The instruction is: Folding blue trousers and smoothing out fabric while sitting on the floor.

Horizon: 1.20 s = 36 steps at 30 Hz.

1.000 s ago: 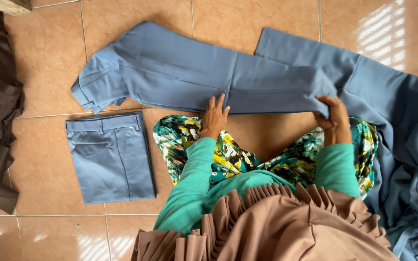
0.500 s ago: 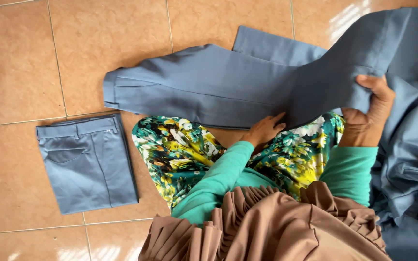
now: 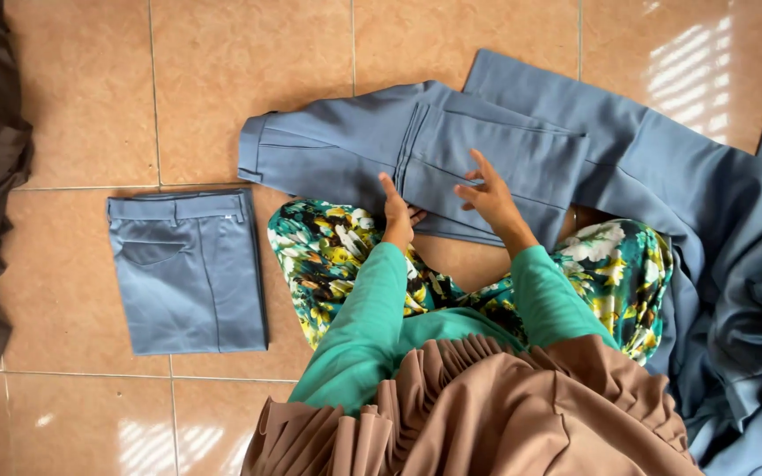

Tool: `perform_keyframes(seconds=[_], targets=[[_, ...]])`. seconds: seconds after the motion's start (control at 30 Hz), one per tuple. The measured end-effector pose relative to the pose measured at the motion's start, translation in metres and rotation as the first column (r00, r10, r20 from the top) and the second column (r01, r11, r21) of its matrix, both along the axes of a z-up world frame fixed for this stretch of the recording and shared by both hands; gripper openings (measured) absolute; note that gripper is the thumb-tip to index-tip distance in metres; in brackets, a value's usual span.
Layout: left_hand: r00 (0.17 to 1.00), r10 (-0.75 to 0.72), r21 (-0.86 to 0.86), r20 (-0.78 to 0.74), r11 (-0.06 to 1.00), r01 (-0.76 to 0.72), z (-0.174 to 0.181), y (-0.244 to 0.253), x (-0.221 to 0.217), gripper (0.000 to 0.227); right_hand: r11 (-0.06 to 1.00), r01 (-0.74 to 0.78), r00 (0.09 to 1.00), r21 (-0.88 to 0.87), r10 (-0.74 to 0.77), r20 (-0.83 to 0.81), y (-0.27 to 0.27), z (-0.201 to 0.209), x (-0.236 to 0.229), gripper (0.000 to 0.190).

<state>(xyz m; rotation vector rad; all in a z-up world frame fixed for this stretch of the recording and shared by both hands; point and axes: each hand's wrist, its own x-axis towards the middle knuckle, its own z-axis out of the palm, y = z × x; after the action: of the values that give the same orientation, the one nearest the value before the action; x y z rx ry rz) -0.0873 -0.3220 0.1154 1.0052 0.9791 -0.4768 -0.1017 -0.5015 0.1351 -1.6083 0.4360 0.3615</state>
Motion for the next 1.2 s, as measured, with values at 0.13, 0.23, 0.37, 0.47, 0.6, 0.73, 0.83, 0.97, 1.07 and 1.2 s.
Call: perform_keyframes(seconds=[0.13, 0.23, 0.37, 0.47, 0.6, 0.73, 0.83, 0.97, 1.07, 1.2], targets=[[0.973, -0.202, 0.275, 0.11, 0.947, 0.165, -0.103, 0.008, 0.001, 0.079, 0.869, -0.198, 0.967, -0.453, 0.249, 0.056, -0.009, -0.065, -0.015, 0.077], [0.956, -0.25, 0.394, 0.153, 0.903, 0.173, -0.14, 0.011, 0.002, 0.059, 0.5, -0.351, 0.872, -0.792, 0.483, -0.083, 0.025, -0.05, -0.029, 0.085], [0.657, -0.752, 0.63, -0.05, 0.487, 0.605, -0.14, 0.044, 0.005, 0.056, 0.324, -0.448, 0.755, -0.833, 0.637, -0.158, 0.074, -0.03, -0.041, 0.103], [0.553, -0.808, 0.882, -0.205, 0.093, 0.463, -0.102, 0.102, 0.03, 0.045, 0.269, -0.486, 0.707, -0.831, 0.681, -0.193, 0.091, -0.037, -0.043, 0.105], [0.872, -0.488, 0.972, 0.023, 0.215, 0.094, -0.045, 0.216, 0.056, 0.061, 0.206, -0.374, 0.725, -0.904, 0.673, -0.146, 0.098, -0.062, -0.044, 0.091], [0.983, -0.176, 0.679, 0.049, 0.727, 0.097, -0.064, 0.282, 0.068, 0.073, 0.188, -0.38, 0.724, -0.906, 0.67, -0.165, 0.096, -0.067, -0.041, 0.091], [0.976, 0.214, 0.37, 0.042, 0.904, -0.214, -0.088, 0.293, 0.077, 0.072, 0.13, -0.408, 0.712, -0.904, 0.665, -0.226, 0.09, -0.079, -0.036, 0.091], [0.957, 0.291, 0.256, 0.013, 0.924, -0.285, -0.079, 0.271, 0.091, 0.105, 0.073, -0.385, 0.68, -0.92, 0.696, -0.229, 0.085, -0.083, -0.036, 0.09], [0.953, 0.302, 0.198, -0.001, 0.935, -0.296, -0.053, 0.257, 0.095, 0.108, 0.026, -0.331, 0.67, -0.943, 0.71, -0.216, 0.089, -0.081, -0.035, 0.093], [0.921, 0.38, 0.097, 0.088, 0.917, -0.388, -0.042, 0.23, 0.11, 0.118, -0.098, -0.357, 0.624, -0.929, 0.715, -0.315, 0.082, -0.099, -0.033, 0.105]])
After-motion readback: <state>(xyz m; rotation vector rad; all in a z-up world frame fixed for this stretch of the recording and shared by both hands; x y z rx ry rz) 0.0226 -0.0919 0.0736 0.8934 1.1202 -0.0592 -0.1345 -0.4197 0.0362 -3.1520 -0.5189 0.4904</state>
